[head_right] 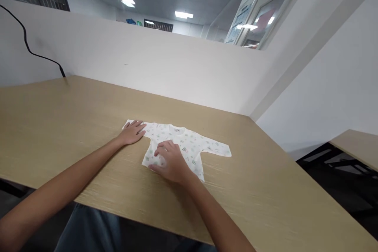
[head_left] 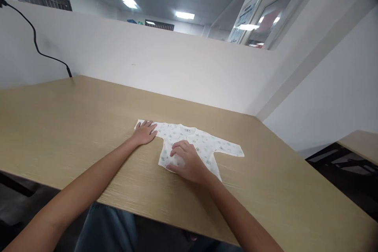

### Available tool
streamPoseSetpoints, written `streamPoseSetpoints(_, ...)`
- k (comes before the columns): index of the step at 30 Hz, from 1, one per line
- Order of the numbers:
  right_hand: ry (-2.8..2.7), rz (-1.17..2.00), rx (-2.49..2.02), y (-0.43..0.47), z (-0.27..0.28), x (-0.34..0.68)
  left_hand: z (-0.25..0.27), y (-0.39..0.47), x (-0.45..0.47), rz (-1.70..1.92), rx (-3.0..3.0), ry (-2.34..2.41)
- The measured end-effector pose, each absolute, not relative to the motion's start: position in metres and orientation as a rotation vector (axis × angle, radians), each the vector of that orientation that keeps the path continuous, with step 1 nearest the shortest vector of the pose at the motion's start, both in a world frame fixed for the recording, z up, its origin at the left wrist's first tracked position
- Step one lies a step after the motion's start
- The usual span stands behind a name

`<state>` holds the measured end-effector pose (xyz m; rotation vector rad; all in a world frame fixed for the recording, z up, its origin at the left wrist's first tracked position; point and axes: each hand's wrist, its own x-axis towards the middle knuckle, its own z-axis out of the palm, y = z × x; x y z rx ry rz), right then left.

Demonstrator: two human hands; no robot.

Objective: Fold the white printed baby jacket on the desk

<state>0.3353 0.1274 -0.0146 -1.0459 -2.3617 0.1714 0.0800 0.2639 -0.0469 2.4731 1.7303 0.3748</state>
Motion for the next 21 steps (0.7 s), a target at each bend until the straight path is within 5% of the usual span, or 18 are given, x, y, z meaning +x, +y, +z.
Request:
streamPoseSetpoints(12,-2.473,-0.16,-1.004,0.116,-0.023,0.301,-0.046,0.264,0.08,0.379,2.466,1.756)
streamPoseSetpoints(21,-2.546,0.199,-0.806,0.109,-0.014,0.305,-0.046,0.264,0.08,0.386,2.462,1.751)
